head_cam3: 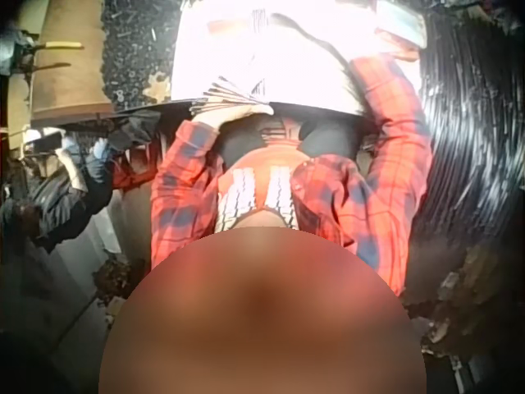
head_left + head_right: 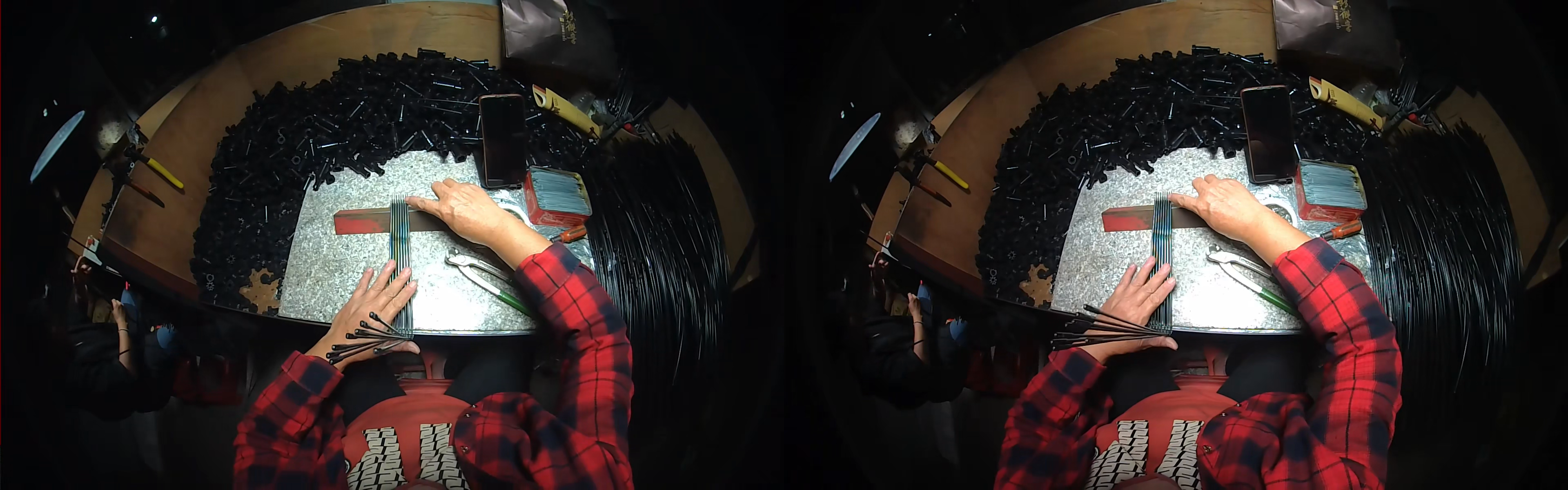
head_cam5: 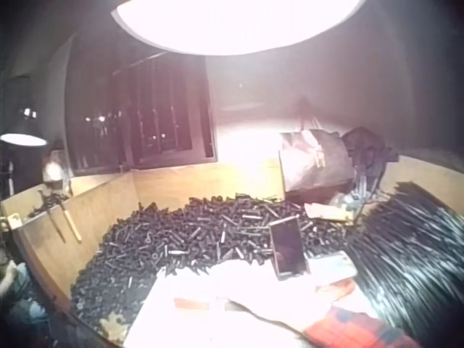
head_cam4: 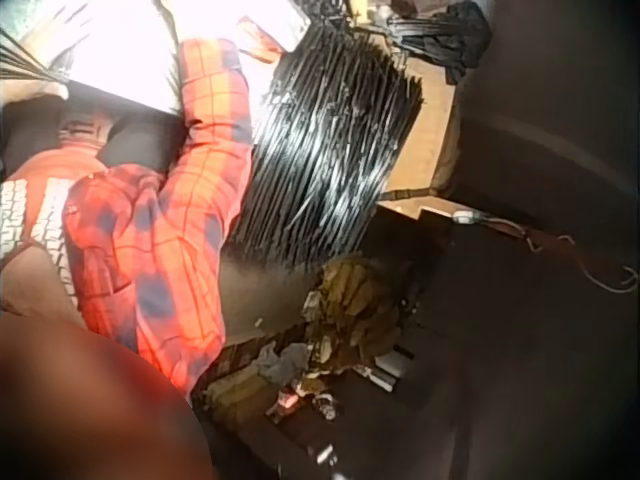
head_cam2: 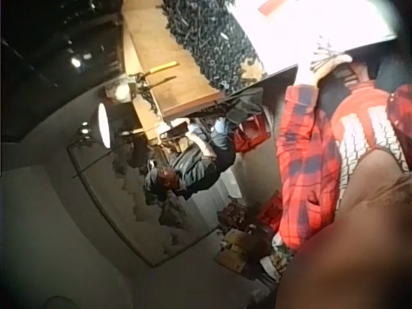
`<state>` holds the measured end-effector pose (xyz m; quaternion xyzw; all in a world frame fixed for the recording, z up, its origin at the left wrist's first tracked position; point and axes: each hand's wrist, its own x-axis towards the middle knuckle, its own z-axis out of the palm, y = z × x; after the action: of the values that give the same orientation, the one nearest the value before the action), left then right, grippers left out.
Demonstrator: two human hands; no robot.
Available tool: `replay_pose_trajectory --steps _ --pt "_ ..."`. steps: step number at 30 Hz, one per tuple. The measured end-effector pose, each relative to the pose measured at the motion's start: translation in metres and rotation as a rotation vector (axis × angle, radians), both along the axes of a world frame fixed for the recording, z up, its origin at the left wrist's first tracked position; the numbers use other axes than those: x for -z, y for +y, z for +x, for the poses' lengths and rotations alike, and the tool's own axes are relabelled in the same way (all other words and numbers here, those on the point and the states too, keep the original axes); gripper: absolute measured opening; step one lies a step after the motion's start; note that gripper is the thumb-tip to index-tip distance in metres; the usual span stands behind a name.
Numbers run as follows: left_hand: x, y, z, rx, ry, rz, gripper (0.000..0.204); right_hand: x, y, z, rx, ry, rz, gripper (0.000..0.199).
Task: Assembling long black rods into a connector housing using pliers and a hammer at a manufacturing workbench.
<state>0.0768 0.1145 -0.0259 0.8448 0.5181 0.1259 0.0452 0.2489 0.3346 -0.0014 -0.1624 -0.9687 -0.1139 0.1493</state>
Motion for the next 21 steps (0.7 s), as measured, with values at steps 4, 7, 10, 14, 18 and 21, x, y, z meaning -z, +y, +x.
replay_pose_trajectory --steps 4,7,10,14,18,21 --pt "0.001 -0.004 -0.002 -0.046 0.015 -0.035 0.106 -0.002 0.002 -0.003 -0.021 0.007 0.005 0.050" --pt "0.003 -0.001 -0.001 -0.048 0.022 -0.054 0.107 -0.003 0.005 0.001 -0.026 -0.026 -0.001 0.051" --pt "0.002 0.000 0.000 -0.046 0.027 -0.061 0.107 -0.001 0.007 0.002 -0.011 -0.052 -0.021 0.051" --pt "0.001 -0.002 -0.001 -0.048 0.005 -0.054 0.102 0.000 0.007 0.001 -0.005 0.098 -0.105 0.034" --pt "0.004 -0.001 -0.001 -0.052 -0.010 -0.052 0.102 0.002 0.016 0.006 0.032 0.126 -0.181 0.013" --pt "0.005 -0.001 -0.003 -0.053 -0.019 -0.059 0.102 -0.001 0.016 0.009 0.015 0.056 -0.231 0.011"
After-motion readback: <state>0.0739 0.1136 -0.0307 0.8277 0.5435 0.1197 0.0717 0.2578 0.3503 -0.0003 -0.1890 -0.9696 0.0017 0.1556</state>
